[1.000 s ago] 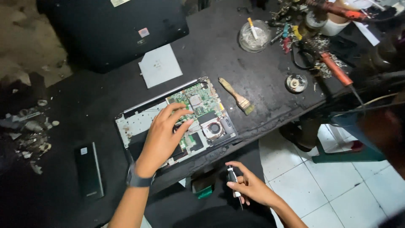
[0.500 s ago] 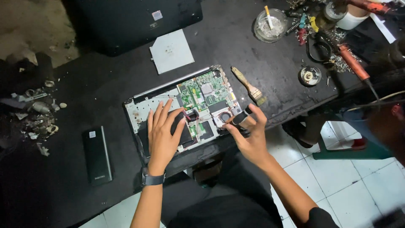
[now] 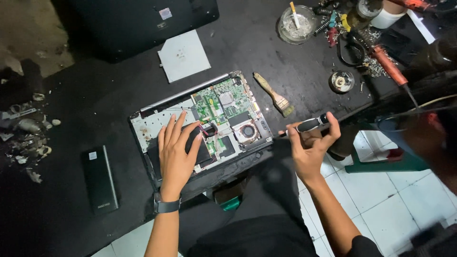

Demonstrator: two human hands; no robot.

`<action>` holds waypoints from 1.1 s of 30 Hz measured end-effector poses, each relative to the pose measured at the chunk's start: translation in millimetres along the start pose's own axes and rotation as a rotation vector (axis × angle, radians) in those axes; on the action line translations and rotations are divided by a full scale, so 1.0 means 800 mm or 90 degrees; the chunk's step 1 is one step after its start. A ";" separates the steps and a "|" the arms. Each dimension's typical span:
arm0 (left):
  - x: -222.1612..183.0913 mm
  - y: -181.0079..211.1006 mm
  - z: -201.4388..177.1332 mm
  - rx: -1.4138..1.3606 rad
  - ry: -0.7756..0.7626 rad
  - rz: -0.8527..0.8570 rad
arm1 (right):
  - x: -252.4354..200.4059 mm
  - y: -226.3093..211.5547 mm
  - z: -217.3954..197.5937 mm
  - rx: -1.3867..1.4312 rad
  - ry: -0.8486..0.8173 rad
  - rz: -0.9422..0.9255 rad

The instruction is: Removing the back cover of a laptop using a screwdriver and a prying tool to access internal components.

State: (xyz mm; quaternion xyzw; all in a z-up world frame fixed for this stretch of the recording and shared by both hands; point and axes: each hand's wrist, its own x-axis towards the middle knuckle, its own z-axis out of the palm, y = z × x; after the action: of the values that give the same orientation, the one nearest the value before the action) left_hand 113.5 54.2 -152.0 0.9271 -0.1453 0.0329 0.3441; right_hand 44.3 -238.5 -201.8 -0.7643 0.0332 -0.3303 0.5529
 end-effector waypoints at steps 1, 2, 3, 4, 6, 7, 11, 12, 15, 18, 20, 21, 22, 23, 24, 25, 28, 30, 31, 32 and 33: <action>0.000 0.000 0.000 0.002 0.002 -0.001 | 0.001 -0.008 0.000 -0.020 0.005 0.012; 0.000 0.002 -0.001 0.003 0.001 0.000 | -0.002 -0.010 -0.005 -0.020 0.006 0.012; -0.001 0.004 -0.002 -0.008 0.002 0.000 | -0.005 -0.012 -0.010 -0.004 -0.016 0.048; 0.000 0.007 -0.004 -0.019 0.006 0.000 | -0.006 -0.013 -0.014 0.013 -0.040 0.082; 0.000 0.009 -0.005 -0.045 0.020 -0.005 | -0.030 -0.027 -0.009 -0.013 -0.040 0.112; 0.000 0.011 -0.006 -0.072 0.032 -0.012 | -0.041 -0.034 -0.007 -0.042 -0.040 0.145; -0.003 -0.008 -0.012 -0.196 0.062 0.050 | -0.133 0.004 -0.043 0.009 -0.076 0.309; -0.003 -0.004 -0.018 -0.222 0.064 0.017 | -0.154 0.009 -0.047 0.010 -0.115 0.381; 0.002 0.016 -0.028 -0.229 0.084 0.000 | -0.191 0.022 -0.052 -0.010 -0.160 0.482; 0.006 0.048 -0.028 -0.224 0.081 0.005 | -0.220 0.048 -0.047 -0.056 -0.168 0.515; 0.011 0.067 -0.018 -0.242 0.065 0.004 | -0.224 0.060 -0.041 -0.083 -0.164 0.509; 0.013 0.074 -0.009 -0.246 0.039 0.029 | -0.220 0.059 -0.038 -0.089 -0.168 0.504; 0.015 0.082 0.001 -0.251 0.016 0.054 | -0.213 0.060 -0.035 -0.096 -0.172 0.496; 0.017 0.093 0.004 -0.252 0.016 0.055 | -0.215 0.058 -0.037 -0.097 -0.172 0.495; 0.020 0.104 0.006 -0.242 -0.072 0.075 | -0.215 0.057 -0.037 -0.090 -0.176 0.500; 0.024 0.116 0.008 -0.231 -0.160 0.095 | -0.215 0.056 -0.038 -0.082 -0.180 0.506; 0.017 0.110 0.036 -0.083 -0.240 0.163 | -0.214 0.058 -0.037 -0.084 -0.177 0.523; 0.014 0.102 0.050 -0.045 -0.234 0.182 | -0.214 0.055 -0.039 -0.080 -0.170 0.504; 0.013 0.098 0.056 -0.006 -0.228 0.201 | -0.215 0.054 -0.039 -0.077 -0.164 0.485; 0.014 0.098 0.058 -0.006 -0.228 0.202 | -0.215 0.054 -0.038 -0.076 -0.162 0.484; 0.015 0.098 0.059 0.007 -0.227 0.209 | -0.215 0.054 -0.038 -0.070 -0.162 0.486</action>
State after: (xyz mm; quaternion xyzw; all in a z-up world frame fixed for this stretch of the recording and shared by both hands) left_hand 100.0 -35.8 -136.7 0.8840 -0.3525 -0.0752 0.2978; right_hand -92.8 -208.7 -314.2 -0.7602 0.2637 -0.0015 0.5938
